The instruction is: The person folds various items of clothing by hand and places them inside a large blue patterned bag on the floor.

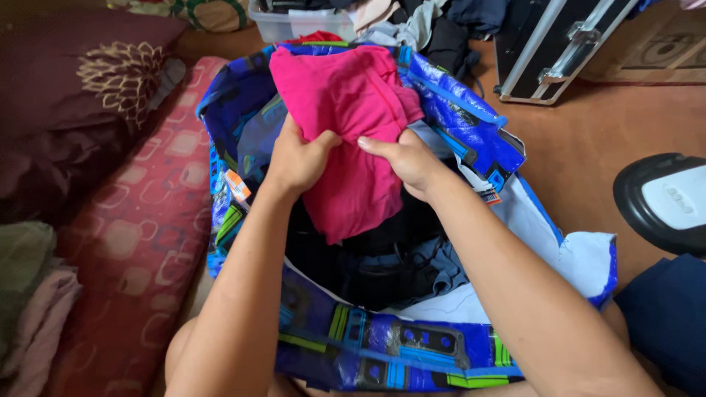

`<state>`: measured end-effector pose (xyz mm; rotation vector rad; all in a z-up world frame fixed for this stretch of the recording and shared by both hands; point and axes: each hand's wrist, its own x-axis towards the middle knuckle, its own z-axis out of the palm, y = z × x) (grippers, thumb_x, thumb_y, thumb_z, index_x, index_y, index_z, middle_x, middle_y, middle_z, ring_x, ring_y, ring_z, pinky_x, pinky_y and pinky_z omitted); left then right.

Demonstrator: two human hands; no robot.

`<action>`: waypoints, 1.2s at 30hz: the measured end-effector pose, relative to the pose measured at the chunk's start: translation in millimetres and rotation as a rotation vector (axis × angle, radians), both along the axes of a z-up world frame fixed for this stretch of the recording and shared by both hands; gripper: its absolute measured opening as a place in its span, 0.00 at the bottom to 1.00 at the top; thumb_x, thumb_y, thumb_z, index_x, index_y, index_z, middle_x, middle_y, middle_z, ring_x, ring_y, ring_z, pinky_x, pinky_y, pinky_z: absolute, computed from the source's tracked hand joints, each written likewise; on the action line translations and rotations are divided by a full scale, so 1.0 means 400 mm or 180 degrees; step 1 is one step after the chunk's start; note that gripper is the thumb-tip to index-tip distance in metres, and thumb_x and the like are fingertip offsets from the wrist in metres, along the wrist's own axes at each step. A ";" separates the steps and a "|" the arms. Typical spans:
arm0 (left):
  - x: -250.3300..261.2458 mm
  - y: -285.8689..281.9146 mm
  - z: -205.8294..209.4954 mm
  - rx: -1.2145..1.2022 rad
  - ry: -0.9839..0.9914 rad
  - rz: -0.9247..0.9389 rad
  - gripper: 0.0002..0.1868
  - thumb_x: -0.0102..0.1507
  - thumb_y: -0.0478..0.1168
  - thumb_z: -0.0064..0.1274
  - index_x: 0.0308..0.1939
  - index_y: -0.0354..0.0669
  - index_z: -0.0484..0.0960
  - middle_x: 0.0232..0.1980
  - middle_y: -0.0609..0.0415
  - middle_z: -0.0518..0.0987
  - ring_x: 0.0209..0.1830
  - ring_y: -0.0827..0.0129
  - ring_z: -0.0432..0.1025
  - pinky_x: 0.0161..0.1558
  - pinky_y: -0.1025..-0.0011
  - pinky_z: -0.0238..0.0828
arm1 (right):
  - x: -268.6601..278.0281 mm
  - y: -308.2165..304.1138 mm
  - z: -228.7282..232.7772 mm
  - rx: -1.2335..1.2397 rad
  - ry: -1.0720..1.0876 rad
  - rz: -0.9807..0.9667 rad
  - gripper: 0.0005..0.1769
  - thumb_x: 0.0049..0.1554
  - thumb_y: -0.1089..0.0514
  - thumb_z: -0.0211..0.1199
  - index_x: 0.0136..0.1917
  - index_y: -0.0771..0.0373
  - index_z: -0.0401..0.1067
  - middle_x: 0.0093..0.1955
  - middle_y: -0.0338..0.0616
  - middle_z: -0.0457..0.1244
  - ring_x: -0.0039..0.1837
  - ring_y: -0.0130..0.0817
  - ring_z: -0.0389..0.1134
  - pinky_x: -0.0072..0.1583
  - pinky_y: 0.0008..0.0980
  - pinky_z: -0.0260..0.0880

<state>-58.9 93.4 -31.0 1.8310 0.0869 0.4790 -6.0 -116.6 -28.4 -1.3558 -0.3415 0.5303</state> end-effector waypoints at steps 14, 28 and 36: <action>-0.186 -0.075 -0.141 -0.2722 0.0205 -0.0974 0.27 0.70 0.40 0.59 0.71 0.35 0.75 0.65 0.49 0.82 0.64 0.63 0.77 0.67 0.62 0.72 | -0.135 -0.079 -0.047 0.0532 0.0380 0.0252 0.37 0.61 0.61 0.67 0.81 0.66 0.62 0.78 0.50 0.63 0.78 0.41 0.65 0.76 0.45 0.64; -0.169 -0.072 -0.208 -0.2818 0.0179 -0.0197 0.28 0.60 0.28 0.48 0.66 0.35 0.77 0.59 0.51 0.83 0.58 0.65 0.76 0.63 0.67 0.72 | -0.080 -0.057 -0.130 -0.1591 -0.0913 -0.1662 0.52 0.56 0.51 0.76 0.81 0.66 0.49 0.74 0.51 0.59 0.72 0.40 0.65 0.69 0.43 0.69; -0.169 -0.077 -0.211 -0.2650 0.0413 -0.0763 0.27 0.61 0.29 0.48 0.66 0.34 0.78 0.59 0.53 0.84 0.57 0.68 0.76 0.62 0.70 0.72 | -0.117 -0.065 -0.110 0.0947 0.1413 0.0292 0.36 0.61 0.55 0.66 0.79 0.65 0.63 0.75 0.51 0.66 0.75 0.46 0.68 0.73 0.50 0.69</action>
